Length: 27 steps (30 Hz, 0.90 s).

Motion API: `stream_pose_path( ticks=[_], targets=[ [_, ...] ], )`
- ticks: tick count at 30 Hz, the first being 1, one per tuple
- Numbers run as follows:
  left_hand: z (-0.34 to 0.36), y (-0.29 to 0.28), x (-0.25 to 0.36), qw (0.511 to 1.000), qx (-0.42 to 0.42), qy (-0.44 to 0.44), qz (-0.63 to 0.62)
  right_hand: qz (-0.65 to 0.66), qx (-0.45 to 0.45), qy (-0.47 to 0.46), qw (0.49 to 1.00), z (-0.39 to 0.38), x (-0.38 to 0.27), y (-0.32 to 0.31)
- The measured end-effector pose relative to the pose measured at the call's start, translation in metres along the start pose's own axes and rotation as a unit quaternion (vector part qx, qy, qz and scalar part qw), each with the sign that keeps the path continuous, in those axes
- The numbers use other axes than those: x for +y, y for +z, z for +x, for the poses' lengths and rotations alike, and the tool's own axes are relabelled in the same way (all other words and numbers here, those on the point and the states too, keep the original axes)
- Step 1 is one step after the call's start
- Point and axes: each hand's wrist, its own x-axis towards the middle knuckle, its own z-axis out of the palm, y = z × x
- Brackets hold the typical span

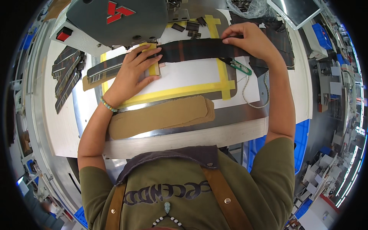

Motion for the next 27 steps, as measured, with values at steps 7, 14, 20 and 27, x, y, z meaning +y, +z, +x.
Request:
stream_pose_path(
  ticks=[7, 14, 20, 27],
  targets=[
    [0.001, -0.003, 0.002, 1.000, -0.006, -0.009, -0.003, -0.221, 0.149, -0.216, 0.939, 0.003, -0.024, 0.043],
    [0.002, -0.001, 0.005, 1.000, -0.007, -0.013, 0.012, -0.146, 0.026, -0.296, 0.944, 0.014, -0.047, 0.138],
    [0.001, -0.002, 0.007, 1.000, -0.012, -0.018, 0.007, -0.111, 0.027, -0.290, 0.950, 0.017, -0.042, 0.145],
    [0.001, 0.002, 0.006, 1.000, 0.000, -0.005, 0.023, -0.198, 0.007, -0.288, 0.937, 0.021, -0.052, 0.137]
  ],
)
